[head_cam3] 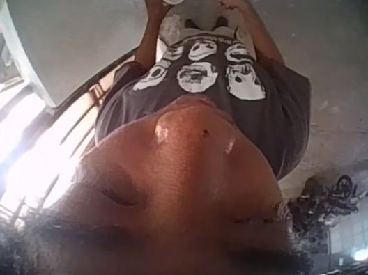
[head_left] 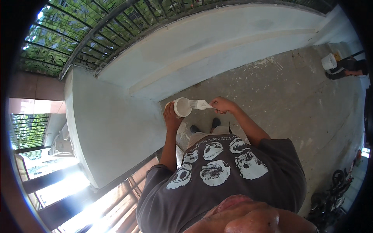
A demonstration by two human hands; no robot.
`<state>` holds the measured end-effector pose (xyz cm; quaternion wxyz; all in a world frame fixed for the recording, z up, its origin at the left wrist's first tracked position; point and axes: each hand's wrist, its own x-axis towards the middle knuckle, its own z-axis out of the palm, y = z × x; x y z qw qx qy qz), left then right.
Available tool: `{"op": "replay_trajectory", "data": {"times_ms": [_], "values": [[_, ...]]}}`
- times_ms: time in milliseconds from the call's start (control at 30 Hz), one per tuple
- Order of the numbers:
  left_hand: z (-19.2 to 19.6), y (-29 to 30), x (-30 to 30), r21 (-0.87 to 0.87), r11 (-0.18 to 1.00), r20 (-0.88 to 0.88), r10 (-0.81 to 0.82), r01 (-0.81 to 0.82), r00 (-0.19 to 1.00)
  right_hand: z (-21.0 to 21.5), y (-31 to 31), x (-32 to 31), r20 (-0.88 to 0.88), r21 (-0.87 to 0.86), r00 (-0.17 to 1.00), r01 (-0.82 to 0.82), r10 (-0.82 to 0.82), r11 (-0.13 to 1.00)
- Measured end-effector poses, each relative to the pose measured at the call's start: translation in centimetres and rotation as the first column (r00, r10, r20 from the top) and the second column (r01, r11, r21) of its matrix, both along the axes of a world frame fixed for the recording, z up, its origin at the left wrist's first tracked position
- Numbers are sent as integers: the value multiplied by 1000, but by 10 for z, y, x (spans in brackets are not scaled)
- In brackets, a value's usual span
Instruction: The person is painting a wall using a brush and paint from a small container.
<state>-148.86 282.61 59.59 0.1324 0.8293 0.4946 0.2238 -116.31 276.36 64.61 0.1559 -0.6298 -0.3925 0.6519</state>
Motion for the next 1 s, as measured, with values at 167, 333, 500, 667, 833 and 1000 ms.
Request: {"op": "replay_trajectory", "data": {"times_ms": [167, 333, 500, 667, 833, 1000], "values": [[-5, 8, 15, 11, 1000, 17, -28, 28, 999, 22, -10, 11, 100, 196, 995, -24, 4, 980], [-5, 17, 35, -75, 996, 48, -51, 54, 998, 29, -19, -6, 490, 618, 867, -278, -84, 735], [-4, 23, 42, -18, 993, 64, -112, 114, 992, 16, -28, -2, 596, 552, 799, -329, -87, 766], [-6, 18, 29, 23, 997, 39, -76, 75, 996, 17, -31, 9, 623, 497, 780, -335, -60, 801], [-21, 21, -4, -29, 999, 81, 20, -17, 997, 21, -16, 7, 548, 504, 836, -294, -38, 812], [-35, 28, -42, -82, 994, 87, 84, -77, 993, 2, 21, -17, 304, 452, 952, -185, 45, 873]]}}
